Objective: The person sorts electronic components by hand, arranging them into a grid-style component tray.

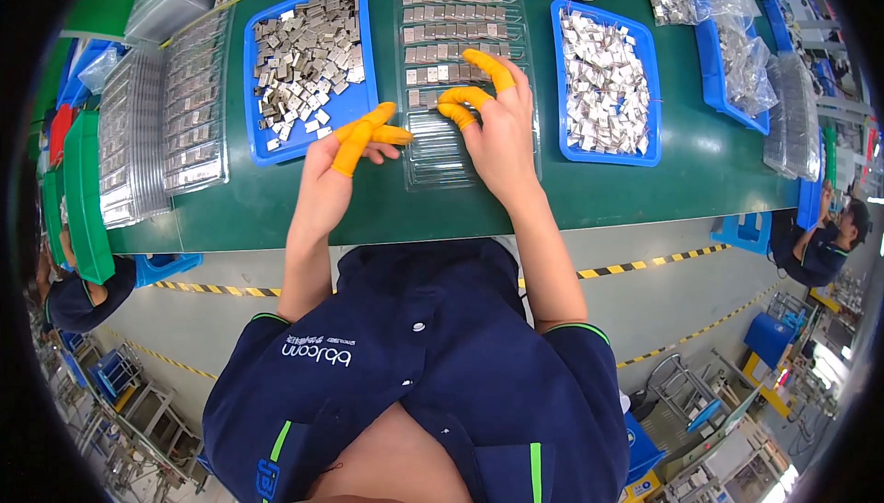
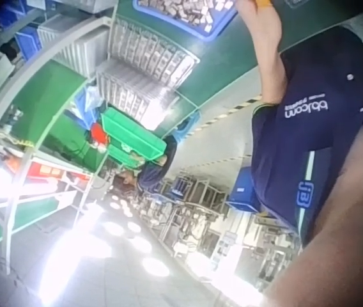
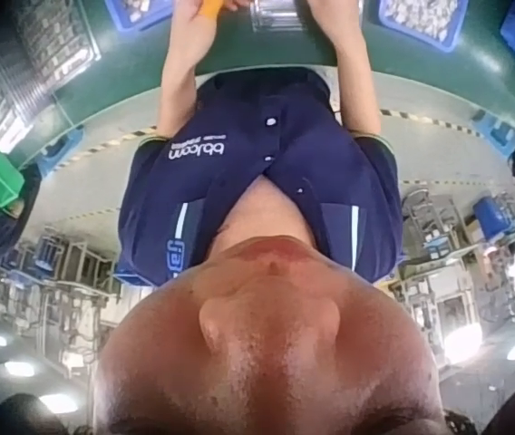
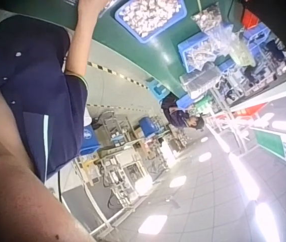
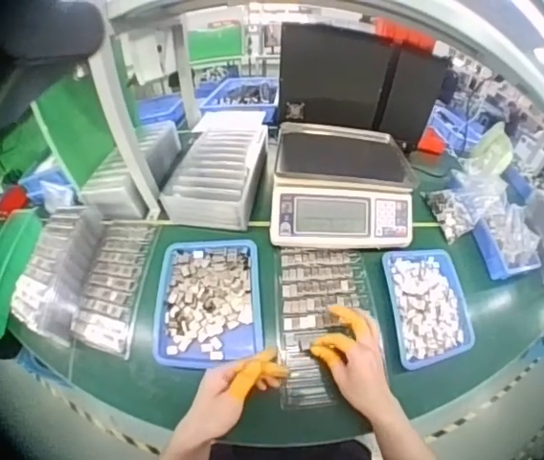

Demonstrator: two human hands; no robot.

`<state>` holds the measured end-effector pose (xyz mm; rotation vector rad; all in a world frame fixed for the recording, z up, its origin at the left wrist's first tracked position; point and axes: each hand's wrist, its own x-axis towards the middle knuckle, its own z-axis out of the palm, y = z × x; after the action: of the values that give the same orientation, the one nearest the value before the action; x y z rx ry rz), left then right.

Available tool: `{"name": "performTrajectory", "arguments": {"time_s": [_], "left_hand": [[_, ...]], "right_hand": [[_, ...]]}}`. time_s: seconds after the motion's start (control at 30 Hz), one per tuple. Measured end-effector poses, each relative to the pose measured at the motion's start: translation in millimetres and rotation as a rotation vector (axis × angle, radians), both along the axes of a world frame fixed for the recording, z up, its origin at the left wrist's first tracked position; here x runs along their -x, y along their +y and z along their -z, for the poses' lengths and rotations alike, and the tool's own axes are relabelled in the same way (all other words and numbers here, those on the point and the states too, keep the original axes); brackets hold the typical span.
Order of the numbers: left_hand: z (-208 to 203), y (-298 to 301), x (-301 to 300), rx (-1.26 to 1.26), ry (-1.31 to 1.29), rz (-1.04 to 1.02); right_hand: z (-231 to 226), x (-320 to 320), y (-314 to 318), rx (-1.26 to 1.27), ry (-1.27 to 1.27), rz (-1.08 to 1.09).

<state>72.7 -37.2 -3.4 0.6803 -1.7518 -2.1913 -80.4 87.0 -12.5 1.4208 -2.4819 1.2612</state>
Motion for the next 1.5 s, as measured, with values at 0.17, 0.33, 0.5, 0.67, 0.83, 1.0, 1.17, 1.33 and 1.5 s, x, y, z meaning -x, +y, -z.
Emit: {"name": "performTrajectory", "arguments": {"time_s": [0.17, 0.33, 0.5, 0.67, 0.83, 1.0, 1.17, 1.33, 1.5], "left_hand": [[-7, -12, -14, 0.105, -0.039, -0.092], [-10, -28, -15, 0.201, -0.13, -0.191], [-17, -52, 9, 0.911, -0.414, -0.158], [-2, -66, 21, 1.248, -0.435, -0.149], [10, -61, 20, 1.378, -0.425, -0.127], [10, -59, 19, 1.459, -0.438, -0.099], [1, -57, 16, 1.216, -0.363, -0.195], [-11, -42, 15, 0.261, -0.054, -0.277], [-13, -1, 26, -0.183, 0.107, -0.204]], "right_hand": [[11, 2, -7, -0.114, 0.193, 0.019], [4, 4, -6, -0.135, 0.204, -0.078], [-4, 40, 29, -0.035, 0.205, 0.306], [0, 84, 93, -0.227, 0.086, 0.508], [17, 96, 108, -0.354, -0.024, 0.531], [1, 85, 93, -0.375, -0.014, 0.635], [4, 89, 97, -0.32, 0.117, 0.695], [-5, 82, 90, 0.075, 0.064, 0.514], [-32, 12, 36, 0.518, -0.761, 0.069]]}}
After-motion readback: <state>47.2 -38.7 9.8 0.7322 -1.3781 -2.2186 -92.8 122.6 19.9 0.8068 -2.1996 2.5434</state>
